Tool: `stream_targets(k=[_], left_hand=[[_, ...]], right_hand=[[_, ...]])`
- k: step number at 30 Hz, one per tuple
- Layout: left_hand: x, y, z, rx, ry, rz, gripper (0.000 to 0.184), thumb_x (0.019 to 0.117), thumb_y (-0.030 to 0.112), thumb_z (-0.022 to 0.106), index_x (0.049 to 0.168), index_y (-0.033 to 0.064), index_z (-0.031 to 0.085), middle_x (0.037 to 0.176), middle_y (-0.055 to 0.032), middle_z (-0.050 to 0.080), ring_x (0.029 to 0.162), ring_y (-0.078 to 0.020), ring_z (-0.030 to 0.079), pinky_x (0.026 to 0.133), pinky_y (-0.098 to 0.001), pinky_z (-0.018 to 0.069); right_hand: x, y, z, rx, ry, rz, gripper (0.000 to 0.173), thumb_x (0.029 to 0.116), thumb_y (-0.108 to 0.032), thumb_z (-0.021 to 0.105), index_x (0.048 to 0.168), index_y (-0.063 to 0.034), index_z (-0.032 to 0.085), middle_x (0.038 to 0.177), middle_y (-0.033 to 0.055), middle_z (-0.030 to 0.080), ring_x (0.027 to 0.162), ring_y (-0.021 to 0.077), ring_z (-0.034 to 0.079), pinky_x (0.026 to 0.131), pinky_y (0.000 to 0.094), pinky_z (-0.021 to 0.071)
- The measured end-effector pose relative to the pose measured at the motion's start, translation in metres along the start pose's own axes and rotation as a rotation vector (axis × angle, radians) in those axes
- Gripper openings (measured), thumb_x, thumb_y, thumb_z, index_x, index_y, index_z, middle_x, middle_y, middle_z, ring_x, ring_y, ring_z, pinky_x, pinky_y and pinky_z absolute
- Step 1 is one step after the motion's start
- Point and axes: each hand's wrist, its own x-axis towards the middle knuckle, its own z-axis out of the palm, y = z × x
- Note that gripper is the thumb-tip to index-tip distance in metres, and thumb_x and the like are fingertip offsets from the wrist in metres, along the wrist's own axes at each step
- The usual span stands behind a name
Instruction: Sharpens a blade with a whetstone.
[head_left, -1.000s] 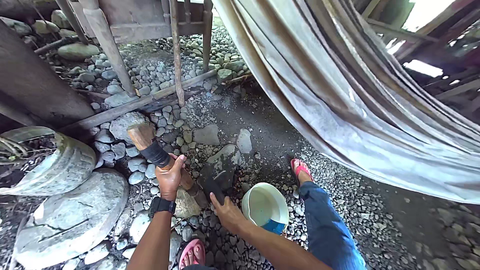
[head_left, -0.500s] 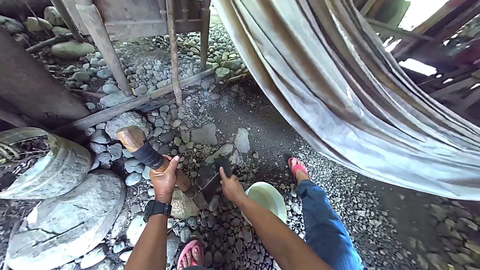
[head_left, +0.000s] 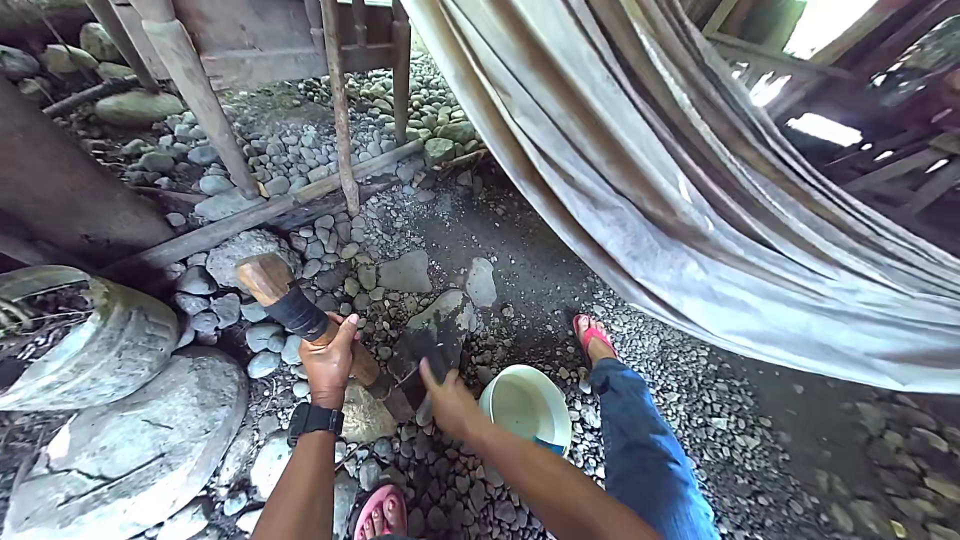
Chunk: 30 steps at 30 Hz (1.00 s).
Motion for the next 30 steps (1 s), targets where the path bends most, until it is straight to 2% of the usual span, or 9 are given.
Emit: stream_targets(k=[3, 7, 9, 11, 14, 16, 19, 25, 30], left_hand=[[0.002, -0.001, 0.002, 0.012, 0.013, 0.005, 0.016, 0.0867, -0.004, 0.067, 0.095, 0.005, 0.057, 0.066, 0.0063, 0.065, 0.056, -0.0046, 0.064, 0.058, -0.0219, 0.0586], [-0.001, -0.001, 0.004, -0.004, -0.004, 0.034, 0.017, 0.0845, -0.005, 0.067, 0.093, 0.0061, 0.057, 0.066, 0.0064, 0.066, 0.056, -0.0051, 0.065, 0.059, -0.0222, 0.0593], [-0.002, 0.0, 0.005, 0.003, -0.001, 0.042, 0.017, 0.0843, -0.005, 0.067, 0.093, 0.0067, 0.057, 0.066, 0.0069, 0.066, 0.056, -0.0045, 0.065, 0.058, -0.0217, 0.059], [-0.002, -0.001, 0.007, 0.016, 0.016, 0.027, 0.017, 0.0856, -0.005, 0.068, 0.095, 0.0052, 0.057, 0.066, 0.0063, 0.066, 0.056, -0.0046, 0.065, 0.058, -0.0216, 0.0591], [0.0, -0.001, 0.007, 0.02, 0.027, 0.033, 0.018, 0.086, -0.005, 0.068, 0.094, 0.0058, 0.056, 0.066, 0.0066, 0.066, 0.056, -0.0045, 0.065, 0.058, -0.0216, 0.0594], [-0.002, -0.002, 0.005, 0.016, 0.008, 0.037, 0.018, 0.0857, -0.005, 0.068, 0.094, 0.0071, 0.056, 0.066, 0.0068, 0.066, 0.056, -0.0049, 0.066, 0.058, -0.022, 0.0594], [-0.004, -0.001, 0.005, 0.012, -0.009, 0.07, 0.018, 0.0848, -0.004, 0.067, 0.093, 0.0078, 0.057, 0.066, 0.0074, 0.066, 0.056, -0.0048, 0.065, 0.058, -0.0224, 0.0592], [0.0, -0.002, 0.008, 0.026, 0.027, 0.05, 0.017, 0.0866, -0.004, 0.067, 0.094, 0.0072, 0.057, 0.067, 0.0073, 0.067, 0.056, -0.0046, 0.066, 0.058, -0.0222, 0.0595], [-0.006, -0.003, 0.005, 0.047, -0.036, 0.072, 0.018, 0.0856, -0.003, 0.067, 0.094, 0.0085, 0.057, 0.067, 0.0077, 0.067, 0.057, -0.0048, 0.066, 0.059, -0.0225, 0.0591]], right_hand=[[-0.017, 0.01, 0.021, -0.1, -0.066, -0.143, 0.07, 0.1103, -0.023, 0.044, 0.167, -0.0286, 0.005, 0.15, 0.0427, 0.035, 0.122, 0.058, 0.056, 0.097, 0.0642, 0.051], [0.028, 0.008, -0.029, 0.004, 0.037, 0.074, 0.065, 0.1128, -0.027, 0.035, 0.167, -0.0255, 0.0, 0.148, 0.0375, 0.043, 0.126, 0.0513, 0.056, 0.103, 0.0589, 0.0491], [0.028, 0.003, -0.029, 0.021, 0.032, 0.101, 0.065, 0.1133, -0.028, 0.034, 0.167, -0.023, -0.002, 0.147, 0.0368, 0.044, 0.126, 0.0499, 0.057, 0.103, 0.0567, 0.0491], [0.001, 0.004, -0.002, -0.012, -0.025, -0.006, 0.068, 0.1115, -0.023, 0.039, 0.167, -0.0248, 0.0, 0.149, 0.0407, 0.037, 0.121, 0.0545, 0.058, 0.1, 0.0608, 0.0506], [-0.017, 0.011, 0.019, -0.068, -0.068, -0.135, 0.068, 0.1109, -0.025, 0.043, 0.167, -0.0287, 0.005, 0.148, 0.0425, 0.037, 0.117, 0.0566, 0.059, 0.096, 0.0633, 0.0516], [0.003, 0.012, 0.001, -0.036, -0.006, -0.039, 0.068, 0.1107, -0.023, 0.041, 0.167, -0.0304, 0.005, 0.149, 0.0405, 0.038, 0.12, 0.055, 0.058, 0.097, 0.0622, 0.0516], [0.032, 0.006, -0.03, 0.033, 0.03, 0.115, 0.063, 0.1136, -0.03, 0.031, 0.167, -0.0244, -0.002, 0.147, 0.0347, 0.046, 0.126, 0.0469, 0.058, 0.103, 0.0547, 0.0496], [-0.022, 0.008, 0.026, -0.024, -0.07, -0.114, 0.068, 0.1109, -0.024, 0.042, 0.167, -0.027, 0.004, 0.149, 0.0425, 0.035, 0.118, 0.0563, 0.059, 0.097, 0.0623, 0.0516], [0.032, 0.01, -0.031, 0.044, 0.031, 0.092, 0.063, 0.1136, -0.029, 0.032, 0.167, -0.0239, -0.002, 0.147, 0.0347, 0.046, 0.126, 0.0473, 0.058, 0.103, 0.0549, 0.0493]])
